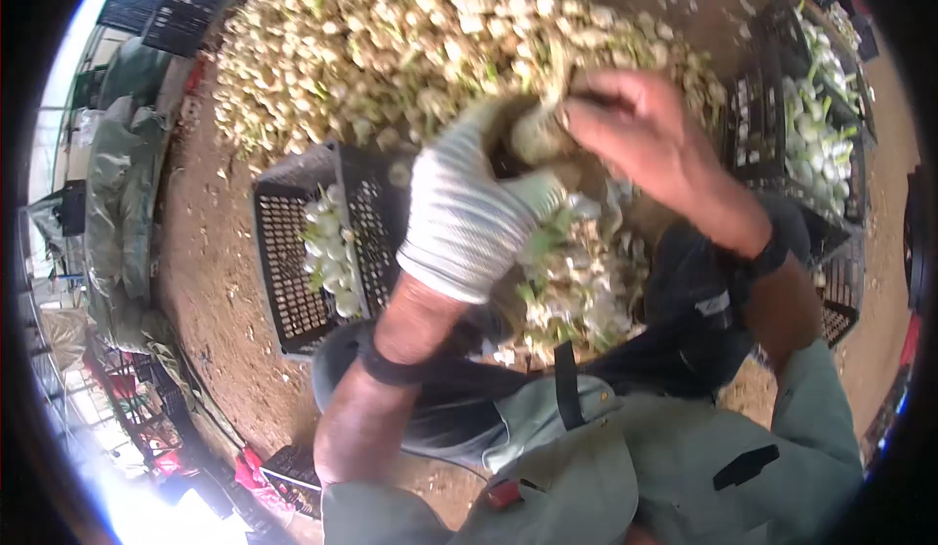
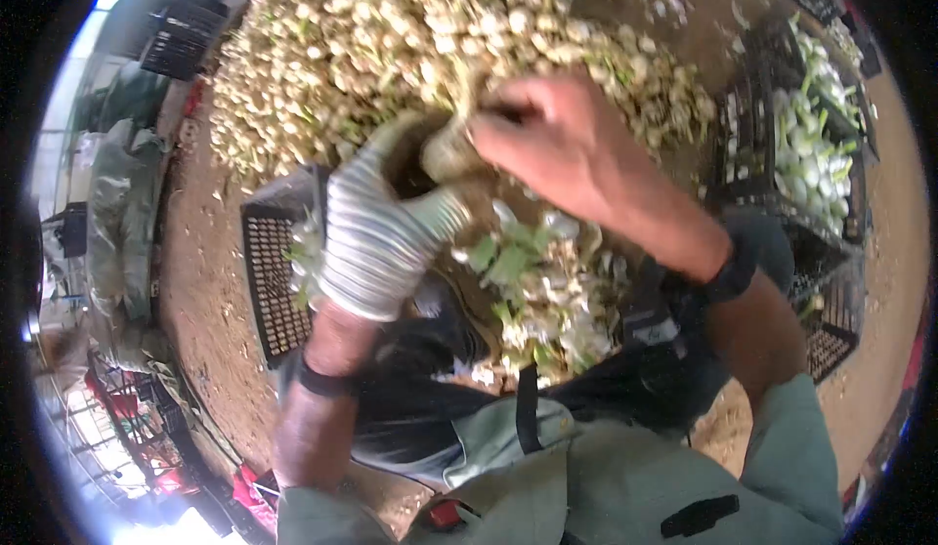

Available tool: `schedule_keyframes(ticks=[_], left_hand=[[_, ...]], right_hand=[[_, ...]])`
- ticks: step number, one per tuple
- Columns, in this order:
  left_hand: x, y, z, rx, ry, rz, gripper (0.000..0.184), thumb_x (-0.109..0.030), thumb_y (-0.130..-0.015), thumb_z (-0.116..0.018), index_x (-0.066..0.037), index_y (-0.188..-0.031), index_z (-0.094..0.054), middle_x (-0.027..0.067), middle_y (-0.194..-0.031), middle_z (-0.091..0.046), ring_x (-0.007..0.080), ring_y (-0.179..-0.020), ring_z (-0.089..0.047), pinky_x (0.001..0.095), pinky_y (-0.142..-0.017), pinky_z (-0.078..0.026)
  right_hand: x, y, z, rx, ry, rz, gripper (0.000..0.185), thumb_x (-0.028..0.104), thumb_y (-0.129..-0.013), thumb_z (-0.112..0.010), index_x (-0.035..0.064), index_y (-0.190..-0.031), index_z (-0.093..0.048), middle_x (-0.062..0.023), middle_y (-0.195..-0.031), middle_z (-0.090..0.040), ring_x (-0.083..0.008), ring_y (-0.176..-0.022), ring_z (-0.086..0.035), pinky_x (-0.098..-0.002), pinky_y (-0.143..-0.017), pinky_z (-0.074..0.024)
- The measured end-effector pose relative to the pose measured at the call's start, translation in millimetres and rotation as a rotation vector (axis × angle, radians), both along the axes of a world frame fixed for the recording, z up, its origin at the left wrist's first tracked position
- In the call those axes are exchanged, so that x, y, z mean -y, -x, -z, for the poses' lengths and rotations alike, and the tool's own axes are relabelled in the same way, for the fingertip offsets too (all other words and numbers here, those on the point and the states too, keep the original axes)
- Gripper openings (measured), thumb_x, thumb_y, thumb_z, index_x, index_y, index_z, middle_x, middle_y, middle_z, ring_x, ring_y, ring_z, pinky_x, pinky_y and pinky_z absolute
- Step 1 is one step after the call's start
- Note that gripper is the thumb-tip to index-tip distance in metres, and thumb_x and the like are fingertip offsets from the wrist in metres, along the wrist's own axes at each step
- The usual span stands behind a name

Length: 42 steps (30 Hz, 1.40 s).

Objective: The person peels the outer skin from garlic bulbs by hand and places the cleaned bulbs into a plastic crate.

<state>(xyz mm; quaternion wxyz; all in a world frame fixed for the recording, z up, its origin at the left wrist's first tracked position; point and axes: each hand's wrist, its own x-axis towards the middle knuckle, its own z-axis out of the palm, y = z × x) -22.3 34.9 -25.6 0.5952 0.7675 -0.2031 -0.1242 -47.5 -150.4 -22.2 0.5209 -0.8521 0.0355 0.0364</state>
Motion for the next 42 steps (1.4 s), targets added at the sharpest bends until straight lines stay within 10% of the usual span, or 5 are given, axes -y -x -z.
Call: schedule_keyframes(ticks=[22,25,29,38,42], left_hand=[[15.9,18.4,11.9,0.52,-0.169,-0.277,0.051,-0.016,-0.074,-0.077,-0.001,-0.119,-0.059,0.0139,-0.099,-0.066,0.0261,-0.081,-0.067,0.0333,-0.072,-0.054],[12.9,17.7,0.2,-0.374,0.507,-0.111,0.042,-0.008,-0.081,-0.07,0.003,-0.119,-0.056,0.0017,-0.097,-0.063,0.0105,-0.082,-0.06,0.0247,-0.071,-0.051],[3.3,8.2,10.1,-0.618,0.798,0.005,0.056,-0.033,-0.086,-0.063,0.001,-0.128,-0.05,0.0069,-0.099,-0.062,0.0147,-0.076,-0.06,0.0302,-0.07,-0.053],[16.7,32.4,-1.7,0.095,0.264,-0.169,0.073,-0.019,-0.087,-0.071,-0.004,-0.146,-0.03,0.0061,-0.107,-0.057,0.0128,-0.096,-0.055,0.0294,-0.089,-0.047],[10.0,21.8,-10.9,-0.49,0.721,-0.194,0.065,-0.046,-0.093,-0.058,-0.001,-0.137,-0.041,0.0014,-0.088,-0.06,0.0052,-0.067,-0.054,0.0178,-0.056,-0.044]], right_hand=[[-22.1,-5.8,20.9,0.228,-0.438,0.103,0.014,0.009,-0.087,-0.06,-0.0024,-0.08,-0.058,0.0,-0.067,-0.054,-0.0064,-0.054,-0.046,-0.0237,-0.045,-0.0357],[-15.9,-5.7,16.4,0.119,-0.624,0.052,0.009,0.007,-0.087,-0.059,-0.001,-0.083,-0.058,0.0027,-0.065,-0.052,-0.0037,-0.05,-0.043,-0.022,-0.041,-0.0312],[-9.9,-7.9,20.1,0.041,-0.815,-0.033,0.005,0.007,-0.086,-0.06,0.0023,-0.085,-0.058,0.0055,-0.062,-0.047,-0.0025,-0.046,-0.038,-0.0219,-0.038,-0.0275],[-21.0,2.1,-5.4,0.057,-0.608,0.068,0.01,0.01,-0.085,-0.056,0.0021,-0.08,-0.059,0.0023,-0.063,-0.051,-0.0046,-0.048,-0.04,-0.0226,-0.041,-0.0319],[-22.9,-0.3,16.9,0.513,-0.188,-0.068,0.008,0.008,-0.083,-0.06,0.0021,-0.078,-0.061,-0.0013,-0.066,-0.057,-0.0074,-0.047,-0.042,-0.0239,-0.041,-0.0352]])
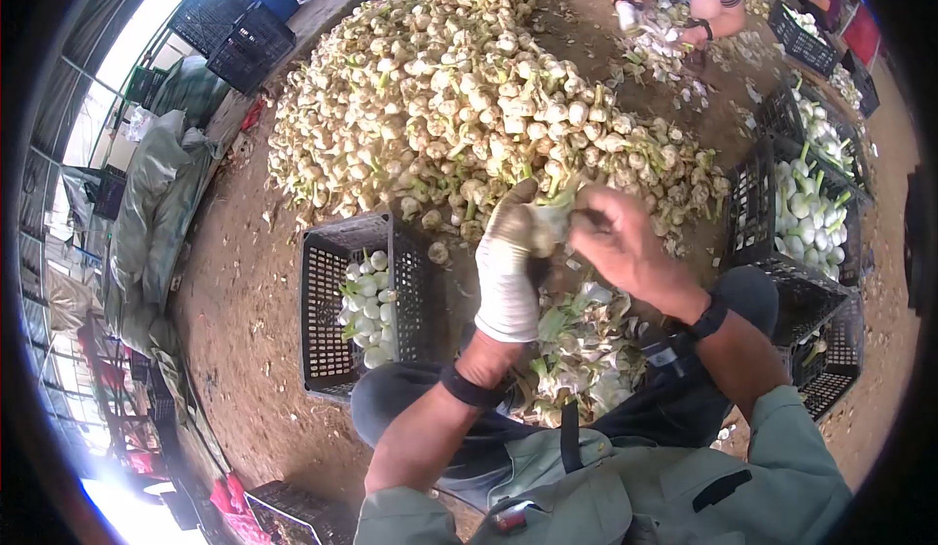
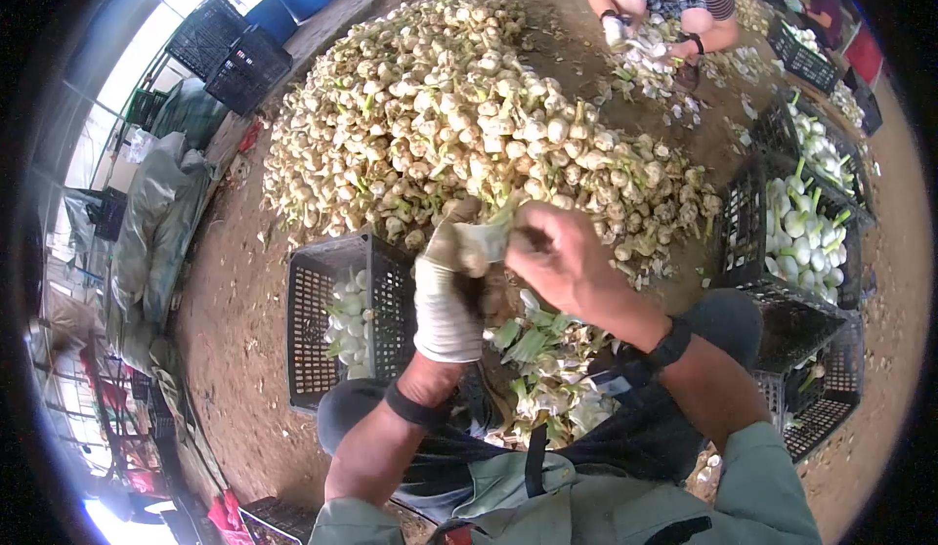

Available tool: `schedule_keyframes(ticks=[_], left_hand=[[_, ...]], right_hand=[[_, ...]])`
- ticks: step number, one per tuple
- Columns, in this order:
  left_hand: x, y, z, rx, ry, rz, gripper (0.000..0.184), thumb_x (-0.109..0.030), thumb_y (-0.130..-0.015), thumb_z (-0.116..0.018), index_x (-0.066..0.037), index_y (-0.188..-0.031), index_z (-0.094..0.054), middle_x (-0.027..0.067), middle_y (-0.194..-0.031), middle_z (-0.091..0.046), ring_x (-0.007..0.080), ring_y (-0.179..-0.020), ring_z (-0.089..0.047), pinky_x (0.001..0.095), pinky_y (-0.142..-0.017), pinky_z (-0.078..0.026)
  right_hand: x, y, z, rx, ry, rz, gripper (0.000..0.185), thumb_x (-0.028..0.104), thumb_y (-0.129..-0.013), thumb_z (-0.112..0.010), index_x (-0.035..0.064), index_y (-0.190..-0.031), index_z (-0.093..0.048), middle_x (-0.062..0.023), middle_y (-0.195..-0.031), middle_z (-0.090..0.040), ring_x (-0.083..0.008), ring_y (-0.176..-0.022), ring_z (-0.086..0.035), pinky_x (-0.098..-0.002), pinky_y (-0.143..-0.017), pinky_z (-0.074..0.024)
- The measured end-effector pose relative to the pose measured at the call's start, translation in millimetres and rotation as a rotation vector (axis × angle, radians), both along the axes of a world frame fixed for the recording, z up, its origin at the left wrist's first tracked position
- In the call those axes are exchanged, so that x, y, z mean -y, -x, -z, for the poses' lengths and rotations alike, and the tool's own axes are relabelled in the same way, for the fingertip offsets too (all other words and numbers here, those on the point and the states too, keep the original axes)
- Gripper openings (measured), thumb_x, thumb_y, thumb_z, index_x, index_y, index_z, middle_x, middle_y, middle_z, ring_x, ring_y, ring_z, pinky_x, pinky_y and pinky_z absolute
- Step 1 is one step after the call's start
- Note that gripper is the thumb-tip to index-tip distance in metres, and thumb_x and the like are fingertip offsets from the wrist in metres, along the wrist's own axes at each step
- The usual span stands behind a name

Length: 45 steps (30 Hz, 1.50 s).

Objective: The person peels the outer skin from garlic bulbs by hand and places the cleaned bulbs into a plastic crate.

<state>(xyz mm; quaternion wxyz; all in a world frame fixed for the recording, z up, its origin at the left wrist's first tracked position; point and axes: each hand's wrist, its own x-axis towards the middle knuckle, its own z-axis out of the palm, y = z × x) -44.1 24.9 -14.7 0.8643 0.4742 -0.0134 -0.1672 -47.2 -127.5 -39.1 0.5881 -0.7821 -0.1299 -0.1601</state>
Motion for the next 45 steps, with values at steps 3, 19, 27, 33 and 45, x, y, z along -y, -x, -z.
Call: schedule_keyframes(ticks=[3,19,27,33,45], left_hand=[[-2.4,-1.4,-2.9,-0.246,0.214,0.119,0.068,-0.058,-0.092,-0.049,-0.007,-0.137,-0.044,0.0034,-0.08,-0.059,0.0089,-0.05,-0.046,0.0225,-0.04,-0.037],[-8.2,-1.8,-2.2,-0.14,0.069,0.129,0.067,-0.055,-0.095,-0.044,-0.005,-0.141,-0.041,0.004,-0.081,-0.063,0.0041,-0.045,-0.046,0.0181,-0.036,-0.035],[-12.0,-16.8,-9.5,-0.091,-0.137,0.31,0.076,-0.064,-0.093,-0.041,-0.002,-0.135,-0.047,0.0047,-0.078,-0.064,0.0069,-0.048,-0.049,0.02,-0.037,-0.034],[-1.1,-1.3,10.0,0.326,-0.324,-0.028,0.073,-0.037,-0.088,-0.068,0.003,-0.14,-0.036,0.0055,-0.105,-0.062,0.0057,-0.075,-0.057,0.0177,-0.059,-0.046],[-7.3,-7.5,4.9,-0.149,0.122,0.256,0.068,-0.053,-0.09,-0.05,-0.002,-0.134,-0.046,0.0053,-0.067,-0.057,0.012,-0.042,-0.047,0.0253,-0.036,-0.037]], right_hand=[[0.1,1.5,-6.9,-0.039,0.067,0.041,0.008,0.009,-0.084,-0.06,0.0034,-0.079,-0.062,-0.0021,-0.069,-0.058,-0.0074,-0.047,-0.043,-0.0236,-0.042,-0.0396],[4.4,7.4,-11.4,-0.427,-0.418,-0.237,0.023,0.018,-0.097,-0.058,-0.0029,-0.09,-0.064,0.0002,-0.062,-0.055,-0.0042,-0.046,-0.046,-0.022,-0.04,-0.0355],[-3.7,5.3,-20.3,-0.237,-0.304,-0.162,0.033,0.026,-0.094,-0.063,-0.0049,-0.107,-0.065,-0.009,-0.076,-0.066,-0.0065,-0.05,-0.053,-0.0214,-0.044,-0.0425],[3.7,5.0,-7.7,-0.177,-0.235,-0.163,0.028,0.023,-0.094,-0.063,-0.0052,-0.094,-0.068,-0.0055,-0.065,-0.062,-0.0075,-0.044,-0.051,-0.022,-0.04,-0.0401],[2.6,3.5,-12.6,-0.539,-0.952,-0.374,0.019,0.02,-0.094,-0.063,0.0014,-0.092,-0.067,-0.0004,-0.066,-0.059,-0.0042,-0.044,-0.048,-0.0189,-0.04,-0.0391]])
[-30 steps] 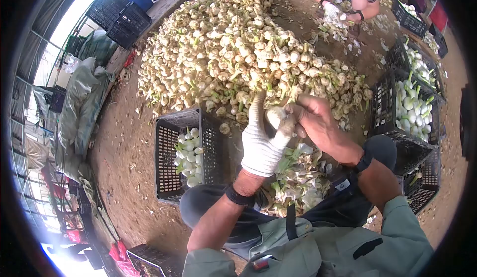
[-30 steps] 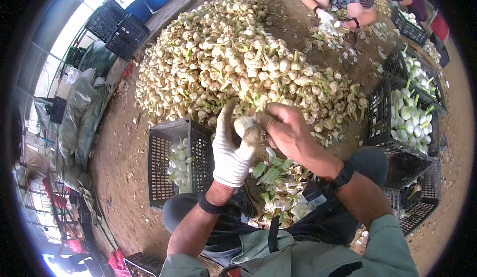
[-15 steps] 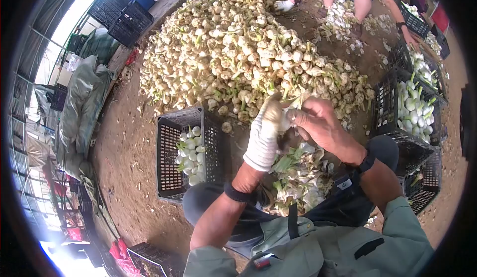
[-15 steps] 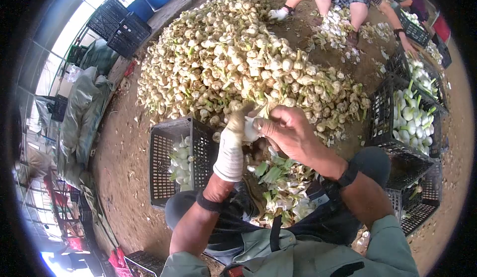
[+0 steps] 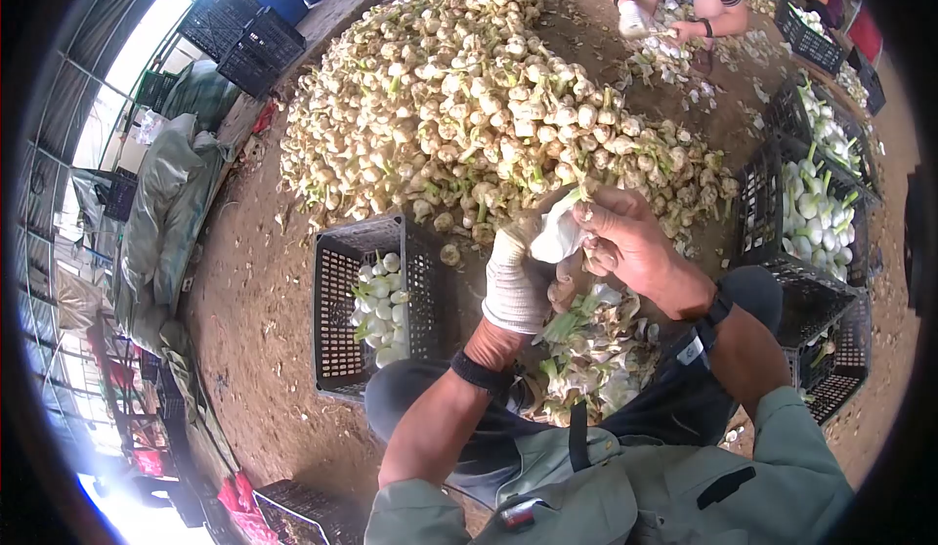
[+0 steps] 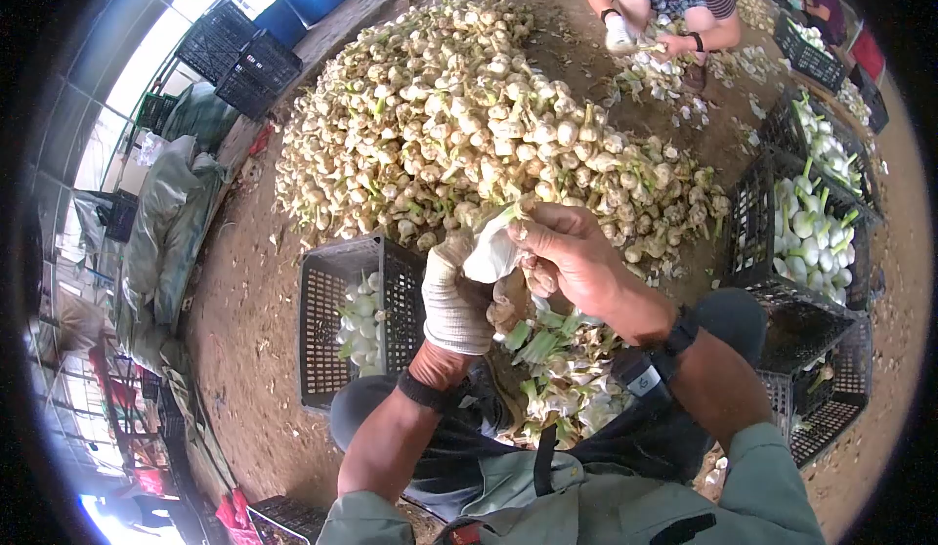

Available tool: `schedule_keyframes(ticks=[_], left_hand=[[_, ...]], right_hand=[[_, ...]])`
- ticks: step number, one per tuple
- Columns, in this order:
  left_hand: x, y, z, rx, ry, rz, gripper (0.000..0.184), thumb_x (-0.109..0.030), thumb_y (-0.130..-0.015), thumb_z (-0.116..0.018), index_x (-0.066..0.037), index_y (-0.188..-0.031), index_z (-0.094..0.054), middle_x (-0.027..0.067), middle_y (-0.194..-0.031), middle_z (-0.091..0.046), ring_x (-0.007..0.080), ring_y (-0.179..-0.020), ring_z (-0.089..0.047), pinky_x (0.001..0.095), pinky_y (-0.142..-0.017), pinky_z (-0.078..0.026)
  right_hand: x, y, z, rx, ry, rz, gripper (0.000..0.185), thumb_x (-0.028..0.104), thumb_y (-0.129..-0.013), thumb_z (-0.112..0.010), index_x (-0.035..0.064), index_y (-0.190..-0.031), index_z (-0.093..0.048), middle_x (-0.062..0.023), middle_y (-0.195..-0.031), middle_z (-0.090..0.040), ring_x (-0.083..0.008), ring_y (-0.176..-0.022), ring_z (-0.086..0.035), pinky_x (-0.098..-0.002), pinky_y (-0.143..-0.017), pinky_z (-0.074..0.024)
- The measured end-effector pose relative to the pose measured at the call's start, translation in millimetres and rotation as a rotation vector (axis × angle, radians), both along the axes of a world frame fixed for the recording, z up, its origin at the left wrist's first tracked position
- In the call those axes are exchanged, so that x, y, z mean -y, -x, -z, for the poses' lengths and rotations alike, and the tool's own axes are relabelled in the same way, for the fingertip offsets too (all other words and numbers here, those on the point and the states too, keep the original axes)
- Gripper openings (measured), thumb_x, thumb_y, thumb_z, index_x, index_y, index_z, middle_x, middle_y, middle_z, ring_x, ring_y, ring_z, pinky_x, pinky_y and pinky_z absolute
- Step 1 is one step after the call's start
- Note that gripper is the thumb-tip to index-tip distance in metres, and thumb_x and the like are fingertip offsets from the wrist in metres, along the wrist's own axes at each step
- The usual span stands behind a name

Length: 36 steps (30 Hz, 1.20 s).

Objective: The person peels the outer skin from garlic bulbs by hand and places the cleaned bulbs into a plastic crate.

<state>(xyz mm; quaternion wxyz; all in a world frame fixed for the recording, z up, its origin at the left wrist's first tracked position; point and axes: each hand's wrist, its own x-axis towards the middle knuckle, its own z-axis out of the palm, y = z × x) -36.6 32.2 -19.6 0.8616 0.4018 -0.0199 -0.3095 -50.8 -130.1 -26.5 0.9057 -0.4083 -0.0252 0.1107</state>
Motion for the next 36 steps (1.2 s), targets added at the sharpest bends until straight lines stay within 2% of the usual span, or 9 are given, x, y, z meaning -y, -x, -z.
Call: schedule_keyframes(ticks=[7,15,21,23,25,27,29,33,36], left_hand=[[3.7,-1.0,-6.5,0.213,-0.006,0.024,0.073,-0.048,-0.088,-0.057,0.001,-0.14,-0.039,0.0087,-0.088,-0.063,0.013,-0.062,-0.061,0.0216,-0.042,-0.043],[11.8,-4.0,13.2,0.215,-0.115,-0.16,0.078,-0.034,-0.089,-0.065,0.0,-0.147,-0.025,0.0085,-0.095,-0.063,0.013,-0.07,-0.062,0.0245,-0.053,-0.05],[9.5,-8.3,17.4,0.053,-0.383,-0.307,0.045,-0.051,-0.095,-0.053,-0.007,-0.103,-0.06,0.001,-0.067,-0.06,0.0079,-0.049,-0.053,0.0207,-0.044,-0.041],[8.6,-9.4,13.3,0.021,-0.349,-0.305,0.044,-0.051,-0.095,-0.051,-0.008,-0.1,-0.061,0.0007,-0.065,-0.06,0.0076,-0.047,-0.05,0.021,-0.042,-0.038],[9.0,-9.1,13.5,-0.015,-0.308,-0.295,0.043,-0.051,-0.095,-0.05,-0.01,-0.098,-0.061,0.0005,-0.064,-0.059,0.0072,-0.045,-0.048,0.0214,-0.04,-0.035],[4.0,-9.0,19.8,0.045,-0.337,-0.26,0.045,-0.051,-0.095,-0.048,-0.009,-0.103,-0.062,0.0004,-0.061,-0.058,0.0075,-0.042,-0.045,0.0226,-0.038,-0.031],[-2.0,-6.6,16.7,0.073,-0.313,-0.245,0.047,-0.049,-0.094,-0.048,-0.007,-0.109,-0.061,0.0028,-0.07,-0.063,0.0076,-0.047,-0.05,0.0219,-0.038,-0.034],[-19.4,-5.1,-1.0,0.265,-0.197,-0.422,0.047,-0.046,-0.092,-0.05,-0.007,-0.117,-0.055,0.007,-0.094,-0.065,0.0115,-0.059,-0.054,0.0221,-0.042,-0.038],[-26.4,-10.1,-5.8,0.326,-0.12,-0.468,0.044,-0.038,-0.091,-0.057,-0.004,-0.117,-0.053,0.0065,-0.095,-0.064,0.0111,-0.066,-0.058,0.0221,-0.048,-0.043]], right_hand=[[-1.8,-4.8,5.1,-0.182,-0.264,0.033,0.019,0.021,-0.095,-0.062,0.0021,-0.096,-0.067,0.0016,-0.063,-0.059,-0.003,-0.041,-0.046,-0.0198,-0.038,-0.0385],[-3.5,-11.9,8.6,0.11,0.437,0.371,0.028,0.028,-0.097,-0.057,0.0015,-0.098,-0.065,-0.0026,-0.069,-0.06,-0.0062,-0.044,-0.047,-0.0209,-0.039,-0.0398],[-11.8,-2.2,15.7,0.365,0.646,0.226,0.024,0.018,-0.099,-0.054,-0.003,-0.09,-0.061,-0.0052,-0.07,-0.059,-0.0067,-0.049,-0.051,-0.0214,-0.041,-0.0441],[-8.0,-15.9,38.5,0.121,0.324,0.438,0.023,0.016,-0.097,-0.056,-0.0036,-0.087,-0.059,-0.0066,-0.07,-0.06,-0.0104,-0.045,-0.05,-0.026,-0.041,-0.0458],[4.7,-18.6,33.8,0.095,0.72,0.361,0.025,0.014,-0.094,-0.06,-0.0032,-0.076,-0.057,-0.0065,-0.063,-0.059,-0.0152,-0.043,-0.048,-0.0329,-0.041,-0.0436],[3.9,-20.1,36.2,0.479,1.339,0.488,0.03,0.013,-0.09,-0.064,-0.0003,-0.065,-0.054,-0.0066,-0.054,-0.054,-0.0175,-0.04,-0.042,-0.0361,-0.04,-0.0362],[-0.5,-18.9,38.8,0.451,1.304,0.536,0.034,0.012,-0.089,-0.064,0.0015,-0.059,-0.051,-0.0092,-0.05,-0.05,-0.0167,-0.039,-0.037,-0.0354,-0.04,-0.0299],[15.6,-25.3,55.2,0.331,1.374,0.641,0.029,0.012,-0.09,-0.061,-0.0001,-0.065,-0.055,-0.0122,-0.051,-0.049,-0.0188,-0.044,-0.047,-0.0381,-0.045,-0.0376],[10.1,-8.0,16.1,0.35,1.539,0.234,0.024,0.015,-0.087,-0.067,0.0004,-0.104,-0.06,-0.0103,-0.063,-0.06,-0.02,-0.053,-0.059,-0.0378,-0.051,-0.0474]])
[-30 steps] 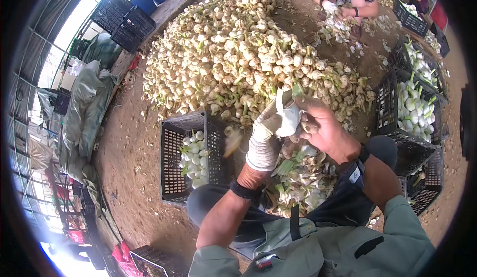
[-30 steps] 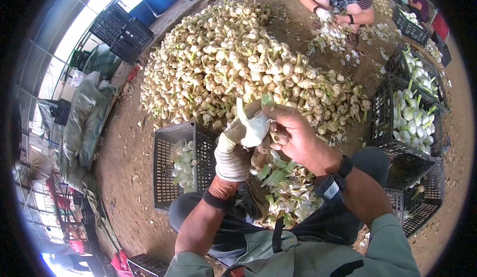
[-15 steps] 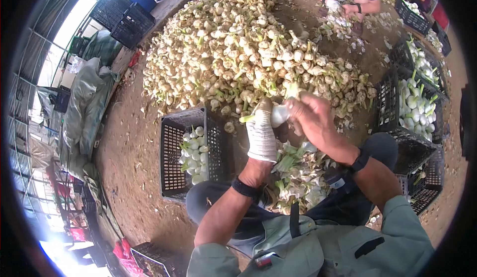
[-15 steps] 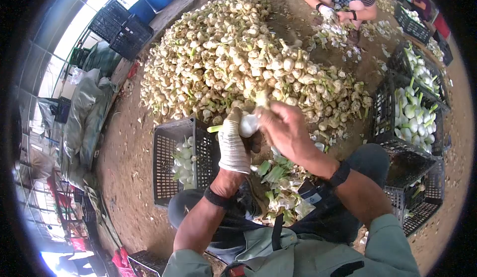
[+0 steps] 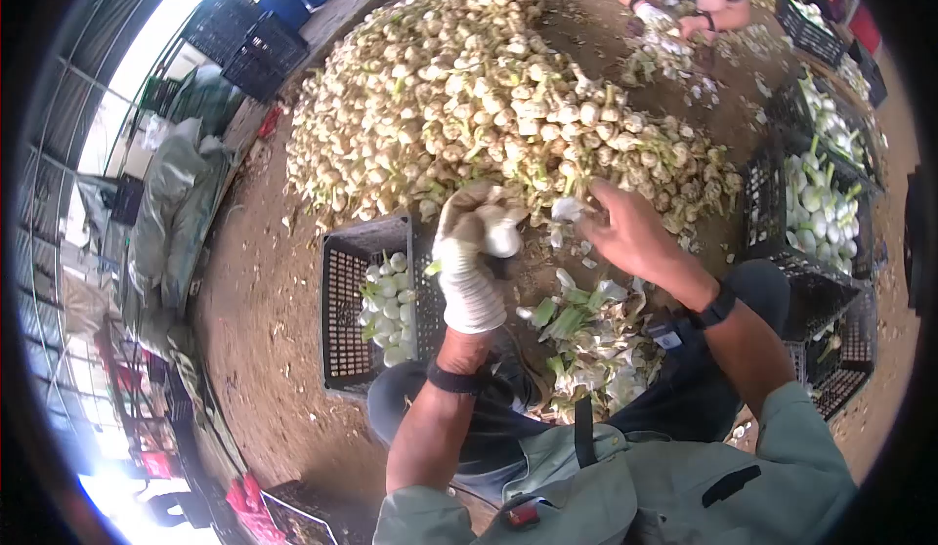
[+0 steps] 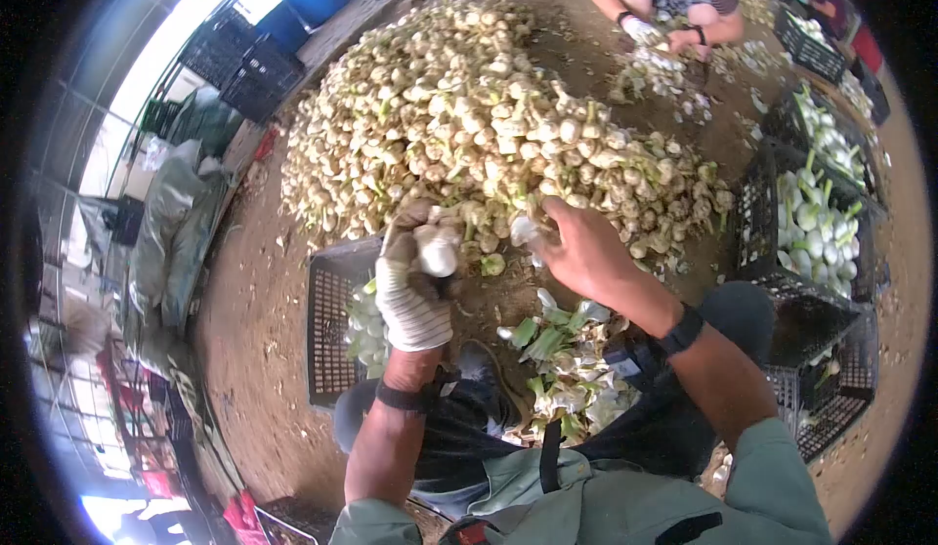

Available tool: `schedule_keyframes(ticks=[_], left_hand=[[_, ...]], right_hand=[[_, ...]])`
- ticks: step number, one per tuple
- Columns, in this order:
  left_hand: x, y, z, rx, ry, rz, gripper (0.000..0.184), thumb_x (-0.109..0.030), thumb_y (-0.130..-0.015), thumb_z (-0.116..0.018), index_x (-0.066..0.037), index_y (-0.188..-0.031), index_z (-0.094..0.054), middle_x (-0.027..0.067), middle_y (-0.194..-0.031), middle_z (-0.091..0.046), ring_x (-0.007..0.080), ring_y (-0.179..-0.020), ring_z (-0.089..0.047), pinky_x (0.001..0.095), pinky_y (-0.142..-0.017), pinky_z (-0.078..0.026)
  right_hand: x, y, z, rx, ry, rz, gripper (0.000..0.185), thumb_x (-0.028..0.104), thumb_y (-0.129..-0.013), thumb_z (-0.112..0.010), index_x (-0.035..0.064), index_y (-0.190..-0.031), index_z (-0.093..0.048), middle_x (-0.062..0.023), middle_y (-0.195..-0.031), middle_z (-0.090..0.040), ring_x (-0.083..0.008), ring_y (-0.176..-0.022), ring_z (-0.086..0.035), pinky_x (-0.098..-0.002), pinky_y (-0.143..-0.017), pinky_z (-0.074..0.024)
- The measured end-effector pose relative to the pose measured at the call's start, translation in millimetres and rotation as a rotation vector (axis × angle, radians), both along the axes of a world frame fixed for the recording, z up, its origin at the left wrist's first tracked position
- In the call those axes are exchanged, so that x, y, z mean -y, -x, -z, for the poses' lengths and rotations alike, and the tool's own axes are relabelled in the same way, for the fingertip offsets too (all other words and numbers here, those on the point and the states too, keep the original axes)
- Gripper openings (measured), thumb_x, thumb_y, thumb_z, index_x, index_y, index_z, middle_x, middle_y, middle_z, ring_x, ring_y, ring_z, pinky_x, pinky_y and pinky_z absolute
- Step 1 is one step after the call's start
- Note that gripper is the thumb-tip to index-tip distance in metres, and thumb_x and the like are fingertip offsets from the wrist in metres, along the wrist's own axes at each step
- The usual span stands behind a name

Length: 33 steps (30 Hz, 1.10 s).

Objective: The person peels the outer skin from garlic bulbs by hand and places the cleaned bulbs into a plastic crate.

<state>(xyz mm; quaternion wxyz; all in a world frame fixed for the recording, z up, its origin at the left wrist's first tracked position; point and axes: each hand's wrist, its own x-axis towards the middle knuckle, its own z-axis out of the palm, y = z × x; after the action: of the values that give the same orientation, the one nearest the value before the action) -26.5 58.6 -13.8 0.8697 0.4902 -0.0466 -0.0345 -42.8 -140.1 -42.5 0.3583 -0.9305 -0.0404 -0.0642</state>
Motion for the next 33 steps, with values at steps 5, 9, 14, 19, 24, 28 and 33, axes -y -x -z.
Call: schedule_keyframes(ticks=[5,9,14,19,24,28,33], left_hand=[[4.0,5.3,9.9,-0.036,-0.116,0.077,0.033,-0.029,-0.089,-0.065,-0.004,-0.11,-0.057,-0.0004,-0.087,-0.063,0.0072,-0.068,-0.059,0.0193,-0.058,-0.046],[15.7,10.0,15.1,-0.044,-0.215,0.046,0.024,-0.022,-0.089,-0.065,-0.004,-0.104,-0.059,-0.0013,-0.085,-0.06,0.0064,-0.067,-0.057,0.0207,-0.059,-0.046],[16.2,13.6,13.0,-0.096,-0.092,0.09,0.04,-0.033,-0.09,-0.06,-0.002,-0.114,-0.059,0.0023,-0.083,-0.063,0.011,-0.071,-0.061,0.0229,-0.056,-0.047],[19.1,14.7,2.7,-0.071,-0.039,0.134,0.041,-0.028,-0.085,-0.063,-0.001,-0.115,-0.057,0.007,-0.09,-0.066,0.0143,-0.075,-0.063,0.0242,-0.059,-0.048],[12.4,14.2,6.2,-0.103,-0.043,0.122,0.042,-0.022,-0.082,-0.066,-0.001,-0.117,-0.056,0.0087,-0.095,-0.067,0.0146,-0.078,-0.063,0.0257,-0.068,-0.052],[12.6,17.0,4.7,-0.114,-0.094,0.089,0.034,-0.018,-0.088,-0.064,-0.002,-0.117,-0.057,0.0074,-0.098,-0.067,0.0111,-0.079,-0.063,0.0236,-0.065,-0.052],[22.7,19.2,19.2,0.009,-0.263,0.049,0.028,-0.024,-0.096,-0.055,-0.002,-0.113,-0.062,0.0044,-0.096,-0.066,0.0074,-0.077,-0.059,0.0206,-0.067,-0.047]], right_hand=[[-20.7,12.7,-13.5,0.155,-0.464,-0.117,0.041,0.014,-0.079,-0.078,0.0016,-0.112,-0.056,-0.0026,-0.077,-0.064,-0.0104,-0.052,-0.056,-0.0274,-0.046,-0.0451],[-18.0,14.0,2.1,0.347,-0.409,-0.225,0.024,0.011,-0.084,-0.072,0.0018,-0.103,-0.06,-0.0005,-0.073,-0.061,-0.0085,-0.052,-0.055,-0.0237,-0.043,-0.0425],[-6.9,1.5,9.6,0.178,-0.459,-0.084,0.006,0.004,-0.092,-0.059,0.0,-0.093,-0.062,-0.0041,-0.072,-0.06,-0.0106,-0.054,-0.056,-0.0239,-0.046,-0.0485],[0.1,-8.1,15.4,0.178,-0.405,-0.02,0.009,0.005,-0.089,-0.058,-0.0004,-0.093,-0.064,-0.0105,-0.079,-0.065,-0.0148,-0.059,-0.059,-0.03,-0.051,-0.0494],[-13.6,11.1,-3.8,0.058,-0.507,-0.055,0.014,0.012,-0.088,-0.056,-0.0013,-0.086,-0.063,-0.0127,-0.07,-0.063,-0.0166,-0.052,-0.056,-0.0335,-0.051,-0.046],[-17.8,12.0,0.5,0.283,-0.224,-0.199,0.018,0.016,-0.087,-0.06,-0.0012,-0.085,-0.063,-0.0115,-0.066,-0.062,-0.0175,-0.05,-0.055,-0.0341,-0.047,-0.0434],[-29.3,14.9,2.3,0.175,-0.421,-0.131,0.029,0.028,-0.084,-0.064,-0.0003,-0.08,-0.06,-0.0152,-0.057,-0.055,-0.0229,-0.046,-0.055,-0.0374,-0.046,-0.0415]])
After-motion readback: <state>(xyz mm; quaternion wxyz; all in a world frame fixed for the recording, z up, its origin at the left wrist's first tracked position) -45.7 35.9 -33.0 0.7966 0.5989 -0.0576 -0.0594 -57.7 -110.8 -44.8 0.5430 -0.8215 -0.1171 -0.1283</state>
